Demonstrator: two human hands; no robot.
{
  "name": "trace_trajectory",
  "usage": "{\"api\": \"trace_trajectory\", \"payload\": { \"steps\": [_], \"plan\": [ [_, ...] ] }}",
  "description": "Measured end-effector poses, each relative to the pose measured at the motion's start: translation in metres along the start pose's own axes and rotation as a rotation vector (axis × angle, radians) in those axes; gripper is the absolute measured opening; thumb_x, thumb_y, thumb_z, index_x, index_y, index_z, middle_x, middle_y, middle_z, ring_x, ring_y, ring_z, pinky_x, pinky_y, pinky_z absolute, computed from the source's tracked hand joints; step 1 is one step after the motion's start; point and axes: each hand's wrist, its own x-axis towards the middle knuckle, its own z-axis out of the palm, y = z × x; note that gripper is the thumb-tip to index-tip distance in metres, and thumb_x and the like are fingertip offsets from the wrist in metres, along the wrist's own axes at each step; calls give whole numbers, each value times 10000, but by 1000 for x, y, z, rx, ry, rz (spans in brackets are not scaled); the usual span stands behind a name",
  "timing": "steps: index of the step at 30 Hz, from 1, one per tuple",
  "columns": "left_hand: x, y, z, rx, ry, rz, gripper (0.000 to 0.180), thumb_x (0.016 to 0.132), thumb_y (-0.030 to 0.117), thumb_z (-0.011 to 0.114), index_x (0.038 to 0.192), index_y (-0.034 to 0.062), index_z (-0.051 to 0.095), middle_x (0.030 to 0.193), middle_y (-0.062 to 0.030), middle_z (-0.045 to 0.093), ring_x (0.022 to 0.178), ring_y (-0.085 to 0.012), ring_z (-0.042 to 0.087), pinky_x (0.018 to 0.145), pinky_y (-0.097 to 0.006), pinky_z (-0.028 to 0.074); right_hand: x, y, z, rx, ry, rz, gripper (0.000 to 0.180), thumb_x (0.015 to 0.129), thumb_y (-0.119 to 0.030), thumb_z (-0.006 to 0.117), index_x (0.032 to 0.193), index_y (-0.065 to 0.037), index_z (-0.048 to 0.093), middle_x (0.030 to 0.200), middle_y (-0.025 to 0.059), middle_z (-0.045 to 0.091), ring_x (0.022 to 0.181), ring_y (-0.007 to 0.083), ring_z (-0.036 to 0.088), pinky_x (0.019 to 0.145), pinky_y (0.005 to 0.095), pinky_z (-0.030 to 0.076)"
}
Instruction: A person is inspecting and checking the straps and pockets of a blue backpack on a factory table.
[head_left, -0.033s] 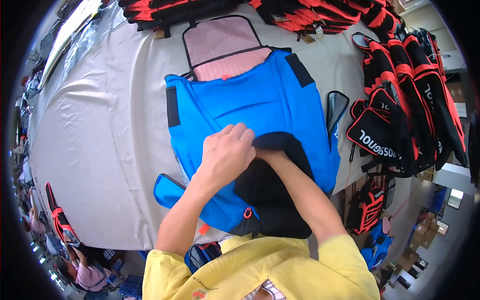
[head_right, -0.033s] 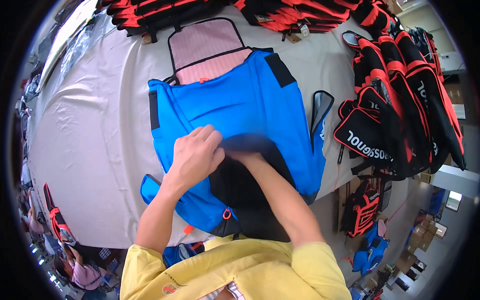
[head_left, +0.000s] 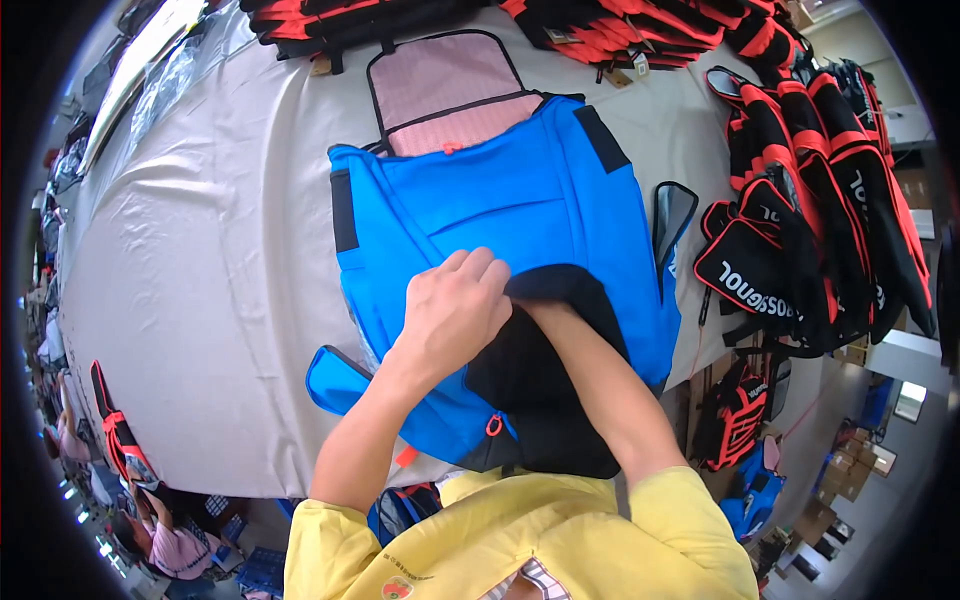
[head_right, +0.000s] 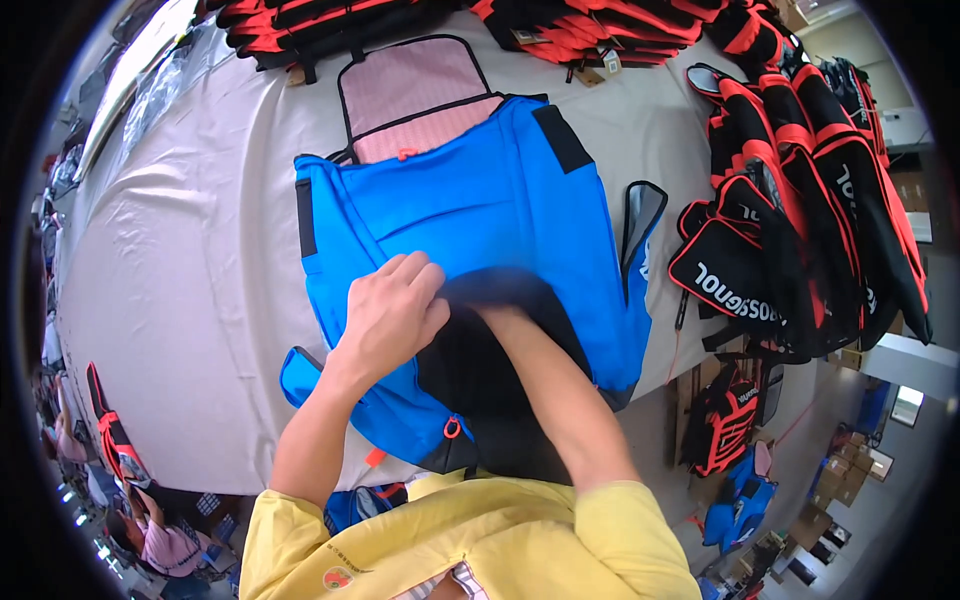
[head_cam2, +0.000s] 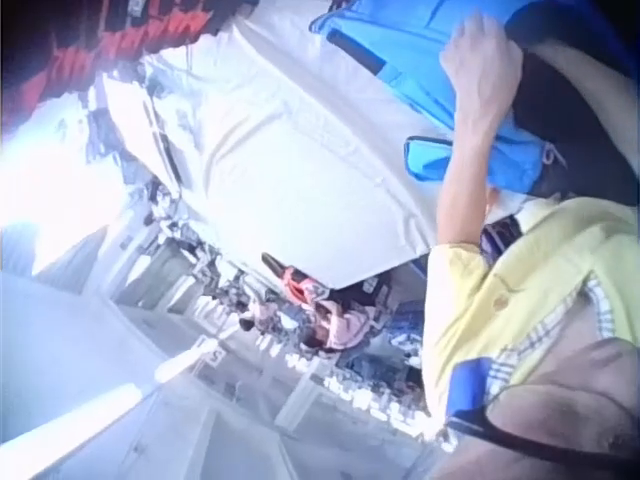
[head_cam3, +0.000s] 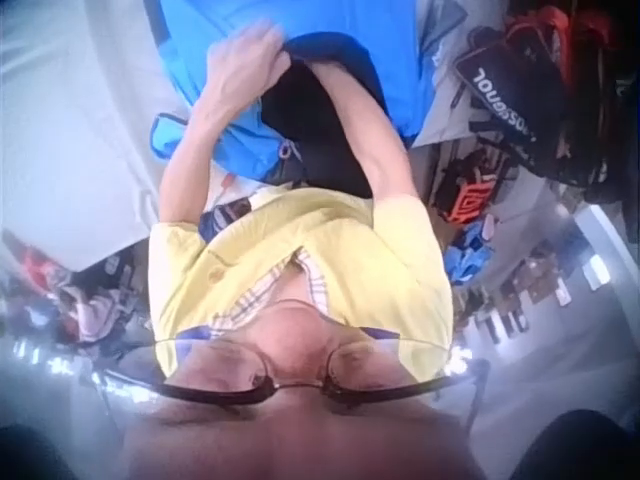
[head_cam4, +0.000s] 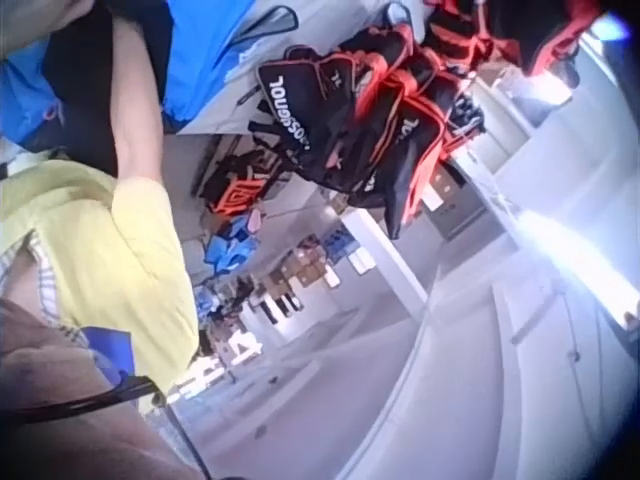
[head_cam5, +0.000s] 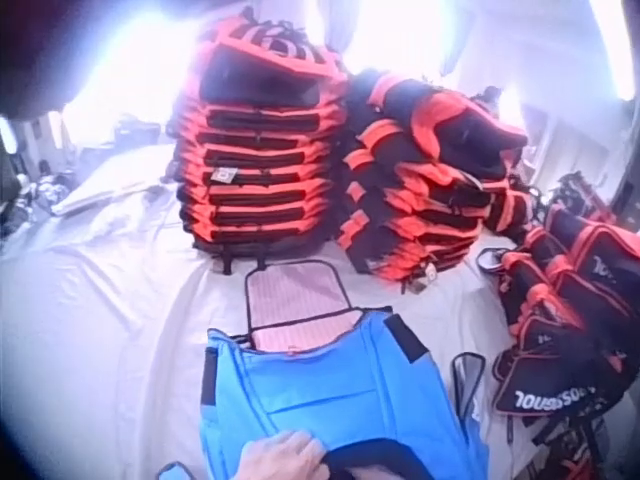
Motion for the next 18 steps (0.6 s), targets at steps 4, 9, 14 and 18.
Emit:
{"api": "trace_trajectory", "payload": {
  "steps": [4, 9, 14, 18],
  "plan": [
    [1, -10, 23, 76, 88, -16, 148, 836, 109, 755, 911, 92, 628, 896, -92, 625, 882, -292, 695, 689, -451, 583, 43, 42, 39, 366, 337, -64, 396, 1110, -247, 562, 1371, 11, 710, 1453, 291, 655, 1391, 446, 602, 1204, 486, 471],
    [-44, -79, 91, 111, 83, -261, 188, 849, 121, 768, 968, 84, 627, 945, -104, 658, 951, -326, 721, 722, -477, 598, -88, 15, 19, 184, 214, -112, 376, 1115, -284, 647, 1380, -21, 687, 1262, 283, 750, 1192, 501, 695, 973, 528, 586],
    [-26, -72, 115, -87, -146, -259, 213, 920, 215, 806, 960, 82, 645, 976, -131, 704, 990, -381, 735, 763, -507, 611, -253, 23, 15, 59, 442, -266, 275, 879, -82, 861, 1078, -17, 683, 770, 109, 577, 782, 352, 620, 775, 472, 504],
    [-22, -99, 143, -82, 174, -358, 216, 1000, 280, 759, 954, 86, 677, 939, -159, 730, 815, -429, 739, 708, -566, 590, -281, 9, 18, -167, 447, -318, 313, 823, -71, 869, 1071, -32, 682, 848, 113, 602, 819, 340, 622, 781, 468, 509]
  ]
}}
